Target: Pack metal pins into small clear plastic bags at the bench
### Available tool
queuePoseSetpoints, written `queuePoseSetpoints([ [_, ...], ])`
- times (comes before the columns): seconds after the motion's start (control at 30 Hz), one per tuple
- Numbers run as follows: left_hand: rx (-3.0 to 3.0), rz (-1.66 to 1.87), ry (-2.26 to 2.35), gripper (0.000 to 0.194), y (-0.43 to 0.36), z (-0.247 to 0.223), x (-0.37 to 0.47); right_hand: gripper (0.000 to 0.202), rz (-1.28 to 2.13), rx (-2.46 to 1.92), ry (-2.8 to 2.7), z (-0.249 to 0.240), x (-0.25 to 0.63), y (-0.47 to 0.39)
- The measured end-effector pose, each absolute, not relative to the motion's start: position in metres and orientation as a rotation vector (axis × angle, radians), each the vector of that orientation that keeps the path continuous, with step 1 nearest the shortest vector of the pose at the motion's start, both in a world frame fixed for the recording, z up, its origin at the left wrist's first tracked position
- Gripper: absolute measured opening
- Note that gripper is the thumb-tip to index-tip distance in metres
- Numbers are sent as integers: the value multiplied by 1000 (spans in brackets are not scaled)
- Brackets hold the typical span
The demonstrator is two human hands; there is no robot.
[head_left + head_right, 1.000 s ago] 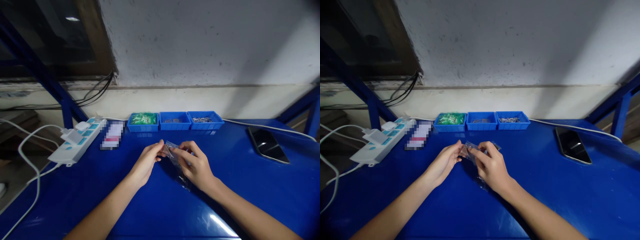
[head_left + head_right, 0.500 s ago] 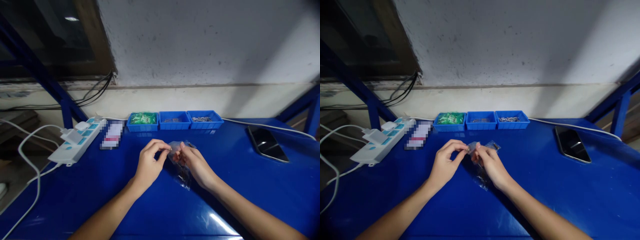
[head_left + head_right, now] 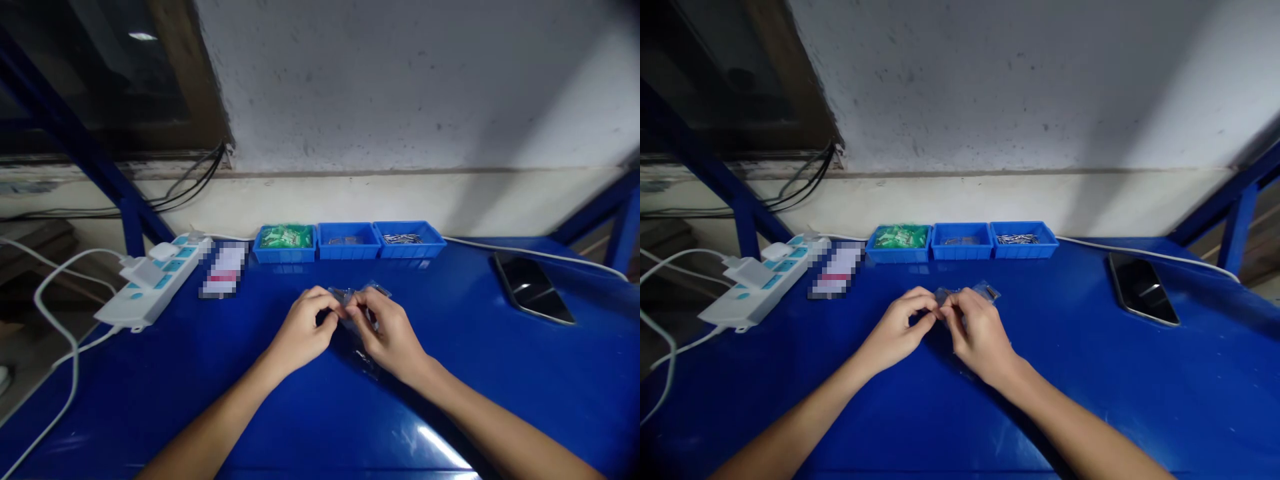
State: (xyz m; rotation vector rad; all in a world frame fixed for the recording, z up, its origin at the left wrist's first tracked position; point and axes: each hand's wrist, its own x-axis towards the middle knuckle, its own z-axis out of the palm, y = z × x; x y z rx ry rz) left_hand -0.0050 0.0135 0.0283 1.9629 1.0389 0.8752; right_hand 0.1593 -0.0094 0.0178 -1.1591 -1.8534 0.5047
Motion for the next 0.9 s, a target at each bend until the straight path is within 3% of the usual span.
queuePoseSetpoints([
  [0.1, 1585, 663, 947, 15, 18, 30, -9, 9, 233, -1042, -1979, 17, 162, -10],
  [0.23, 1158, 665, 952, 41, 21, 28, -13, 8, 66, -921, -2060, 21, 164, -11],
  [0.37, 1190, 676, 993, 26, 21, 27, -10, 11, 44, -858, -2168, 22, 159, -15],
  [0.47, 1422, 844, 999, 20, 20, 27, -7, 11, 48, -1068, -2051, 22, 156, -16],
  [0.53, 1649, 1004, 1071, 18, 18, 27, -6, 18, 204, -1241, -1901, 24, 156, -15],
  [0.67, 2100, 1157, 1160, 10, 11, 27, -4, 43, 923, -1333, -1571, 31, 156, -10],
  [0.73, 2220, 1144, 1095, 12, 7, 27, -2, 43, 1136, -1286, -1426, 33, 156, -8],
  [0.9, 2304, 1075, 942, 23, 3, 27, 1, 33, 1002, -1291, -1388, 25, 162, 0],
])
